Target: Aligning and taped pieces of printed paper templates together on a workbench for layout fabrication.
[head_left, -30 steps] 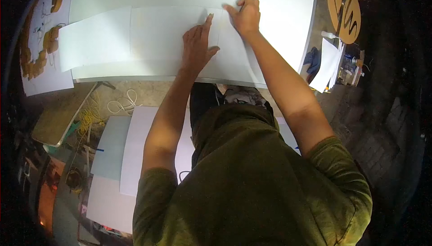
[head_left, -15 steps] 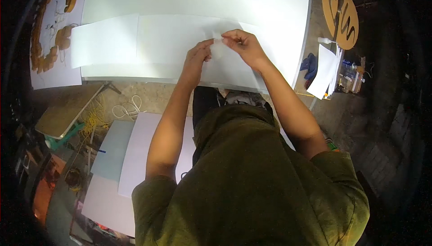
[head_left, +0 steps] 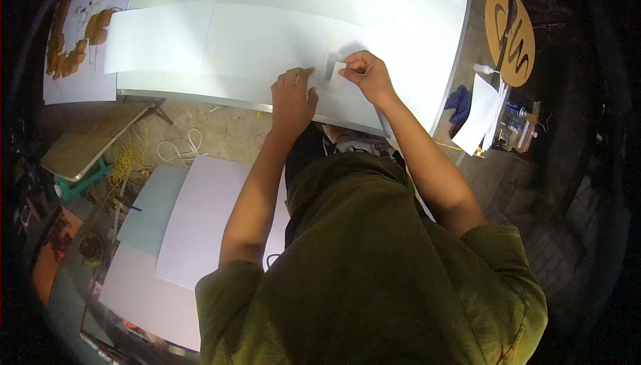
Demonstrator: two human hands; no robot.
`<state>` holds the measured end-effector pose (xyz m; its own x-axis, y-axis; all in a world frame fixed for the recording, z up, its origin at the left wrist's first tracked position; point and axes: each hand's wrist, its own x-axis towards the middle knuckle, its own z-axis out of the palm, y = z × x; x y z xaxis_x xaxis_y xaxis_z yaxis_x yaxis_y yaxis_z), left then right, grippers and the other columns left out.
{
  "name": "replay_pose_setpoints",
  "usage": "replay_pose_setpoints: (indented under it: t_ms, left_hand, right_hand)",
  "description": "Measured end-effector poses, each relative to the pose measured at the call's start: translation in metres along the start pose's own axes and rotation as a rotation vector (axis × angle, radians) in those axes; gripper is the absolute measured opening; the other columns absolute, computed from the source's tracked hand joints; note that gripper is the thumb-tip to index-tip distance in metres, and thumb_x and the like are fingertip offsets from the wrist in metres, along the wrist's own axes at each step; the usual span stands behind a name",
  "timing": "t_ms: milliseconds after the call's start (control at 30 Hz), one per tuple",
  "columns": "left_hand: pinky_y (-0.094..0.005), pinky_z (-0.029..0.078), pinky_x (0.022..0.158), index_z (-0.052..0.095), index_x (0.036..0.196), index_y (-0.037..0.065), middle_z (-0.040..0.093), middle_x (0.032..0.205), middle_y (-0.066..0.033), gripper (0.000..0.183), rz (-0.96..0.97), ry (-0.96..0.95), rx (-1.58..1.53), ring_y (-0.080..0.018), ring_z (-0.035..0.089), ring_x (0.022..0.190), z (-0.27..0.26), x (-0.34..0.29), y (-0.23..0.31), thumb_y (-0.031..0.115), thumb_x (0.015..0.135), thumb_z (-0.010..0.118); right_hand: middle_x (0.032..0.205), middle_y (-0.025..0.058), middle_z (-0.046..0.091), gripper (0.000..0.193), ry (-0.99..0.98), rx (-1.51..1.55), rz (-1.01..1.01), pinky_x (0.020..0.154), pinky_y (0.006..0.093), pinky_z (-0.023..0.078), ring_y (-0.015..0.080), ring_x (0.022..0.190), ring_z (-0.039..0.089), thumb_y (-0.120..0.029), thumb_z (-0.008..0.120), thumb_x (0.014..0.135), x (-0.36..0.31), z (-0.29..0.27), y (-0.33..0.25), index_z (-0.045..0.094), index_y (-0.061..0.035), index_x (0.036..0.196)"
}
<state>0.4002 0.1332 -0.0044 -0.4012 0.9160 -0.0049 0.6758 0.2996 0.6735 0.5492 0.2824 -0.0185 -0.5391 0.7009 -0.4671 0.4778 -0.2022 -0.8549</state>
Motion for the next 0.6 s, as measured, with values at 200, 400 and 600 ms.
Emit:
replay_pose_setpoints:
  t_ms: [200,400,600]
  left_hand:
    - [-0.0485,0.037,0.103,0.056,0.125,0.006,0.054,0.128,-0.0144,0.051,0.150,-0.024,0.164,-0.0332,0.048,0.124,0.014,-0.026,-0.002,0.007,0.075,0.067]
    - [-0.0491,0.031,0.107,0.047,0.135,0.004,0.051,0.132,-0.0149,0.060,-0.014,-0.007,0.034,-0.0348,0.045,0.125,0.025,-0.030,-0.005,0.007,0.079,0.066]
    - [-0.0498,0.034,0.106,0.053,0.136,0.009,0.052,0.128,-0.0129,0.060,0.017,-0.015,0.190,-0.0316,0.048,0.123,0.023,-0.026,0.004,0.012,0.077,0.065]
  right_hand:
    - [0.083,0.0082,0.069,0.029,0.106,0.036,0.068,0.070,0.0267,0.051,0.0134,0.075,0.063,-0.006,0.080,0.081,0.013,0.023,0.017,0.060,0.0020,0.101]
    - [0.084,0.0085,0.069,0.030,0.116,-0.027,0.098,0.066,0.0287,0.052,0.0139,0.074,0.063,-0.008,0.081,0.079,0.016,0.039,0.011,0.060,0.0004,0.098]
    - [0.081,0.0066,0.068,0.029,0.162,-0.152,0.001,0.063,0.0277,0.052,0.0124,0.070,0.062,-0.009,0.082,0.078,0.021,0.043,0.024,0.060,-0.0006,0.096]
